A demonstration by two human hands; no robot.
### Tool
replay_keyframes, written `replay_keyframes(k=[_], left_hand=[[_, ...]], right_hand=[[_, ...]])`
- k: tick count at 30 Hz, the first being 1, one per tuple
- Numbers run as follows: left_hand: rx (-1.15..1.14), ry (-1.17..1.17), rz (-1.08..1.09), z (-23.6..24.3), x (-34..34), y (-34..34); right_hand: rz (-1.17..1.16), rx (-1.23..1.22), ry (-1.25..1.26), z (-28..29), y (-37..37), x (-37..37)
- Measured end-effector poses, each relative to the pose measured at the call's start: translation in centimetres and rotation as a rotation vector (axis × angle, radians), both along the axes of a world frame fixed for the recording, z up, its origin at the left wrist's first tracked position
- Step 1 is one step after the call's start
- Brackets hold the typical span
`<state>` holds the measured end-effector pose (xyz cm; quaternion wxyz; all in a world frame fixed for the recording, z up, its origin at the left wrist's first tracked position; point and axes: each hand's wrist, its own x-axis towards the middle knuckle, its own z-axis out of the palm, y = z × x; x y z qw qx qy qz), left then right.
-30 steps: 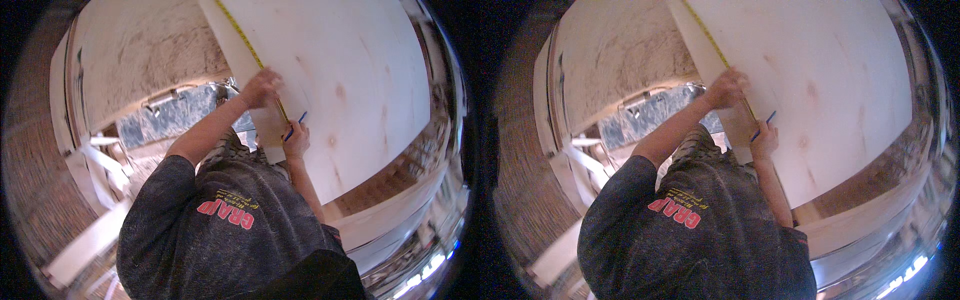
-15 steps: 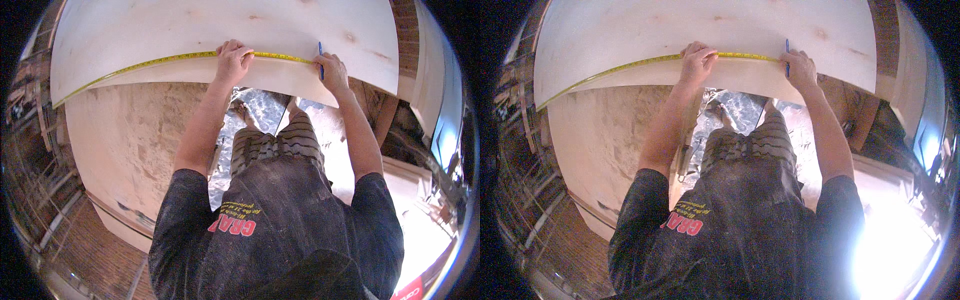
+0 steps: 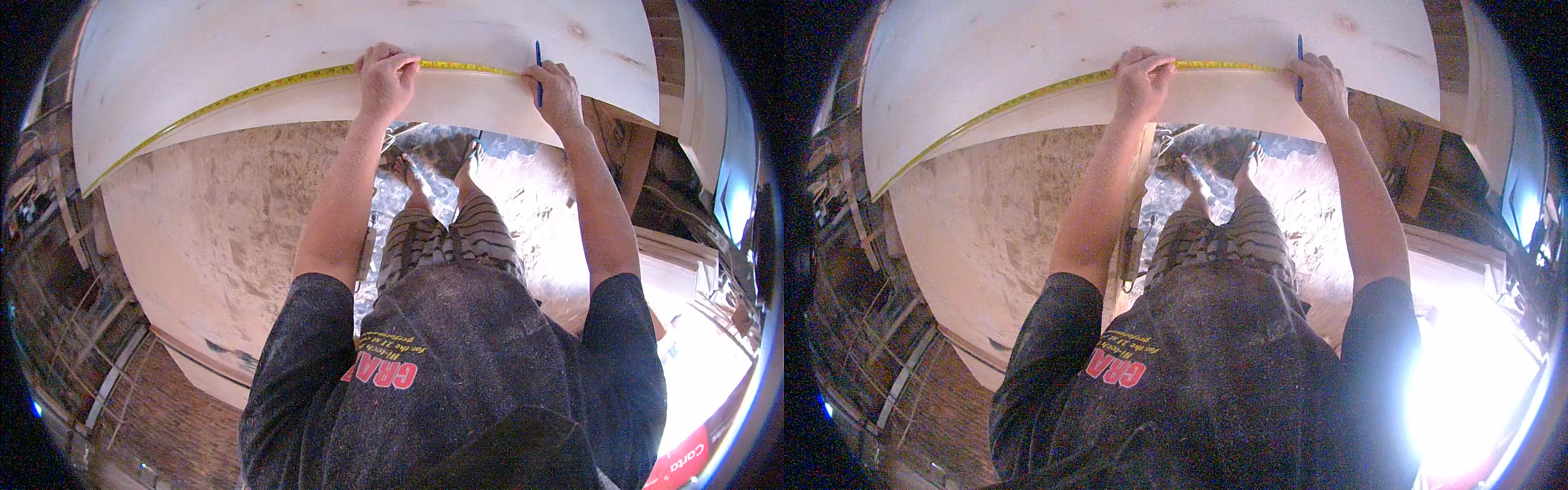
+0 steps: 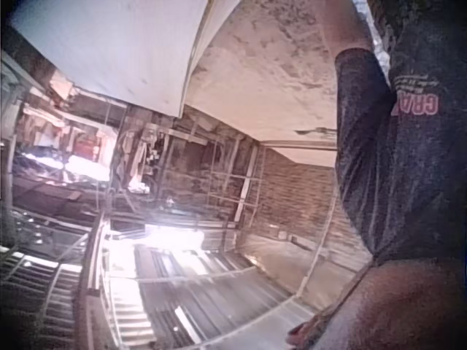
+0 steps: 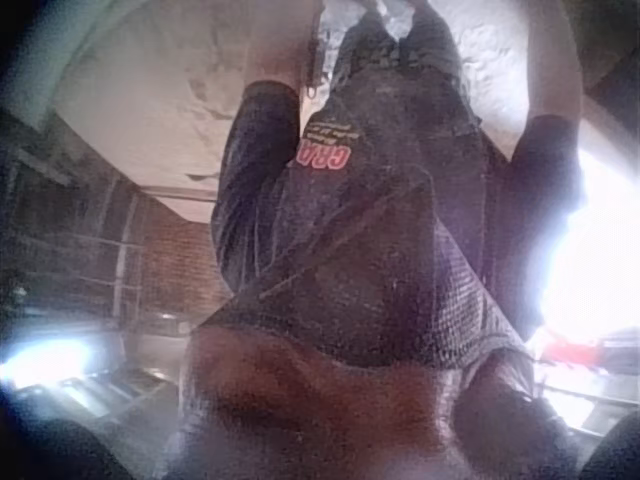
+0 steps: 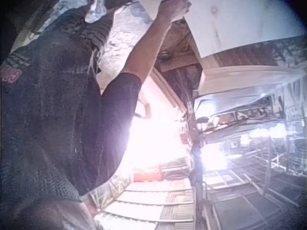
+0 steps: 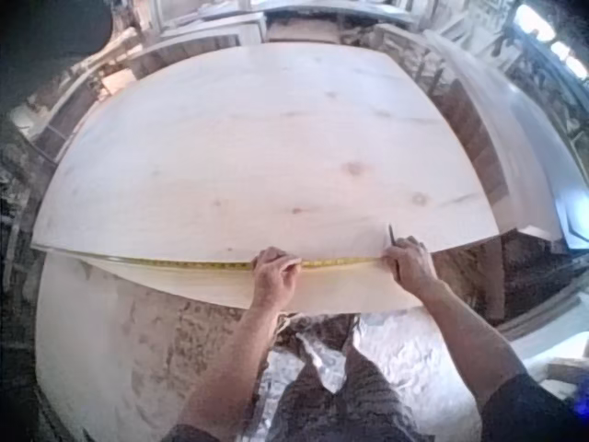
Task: The person measures and marks a large sheet of plywood with a tape measure and pen. They then use a hammer to tap a wooden plank into place and reposition the plywood sheet.
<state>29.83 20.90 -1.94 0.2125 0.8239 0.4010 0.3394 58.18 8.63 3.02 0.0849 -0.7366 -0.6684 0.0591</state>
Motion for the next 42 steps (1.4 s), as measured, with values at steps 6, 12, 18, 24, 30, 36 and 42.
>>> replay_keyframes(k=[6, 12, 18, 24, 30, 36, 42], left_hand=[[0.0, -0.015, -0.014, -0.6, 0.1, 0.4], [0.007, 0.026, -0.022, 0.3, 0.2, 0.0], [-0.027, -0.058, -0.041, 0.0, -0.1, 0.2], [0.03, -0.003, 0.026, 1.0, -0.8, 0.0], [0.057, 0.05, 0.033, 0.1, -1.3, 0.4], [0.018, 0.102, 0.06, 0.5, -0.8, 0.0], [0.063, 0.126, 0.083, 0.2, -0.5, 0.2]], right_hand=[[-0.015, 0.003, -0.013, 0.3, 0.0, 0.0], [-0.035, 0.018, -0.011, -0.5, -0.3, 0.1], [-0.046, 0.033, -0.004, 0.0, -0.2, -0.2], [-0.065, 0.048, -0.025, 0.2, -0.3, -0.6], [-0.035, -0.01, -0.019, -0.2, -0.2, 0.4], [0.0, -0.037, -0.01, 0.6, 0.3, 0.2], [-0.023, 0.0, -0.016, -0.1, 0.0, -0.5]])
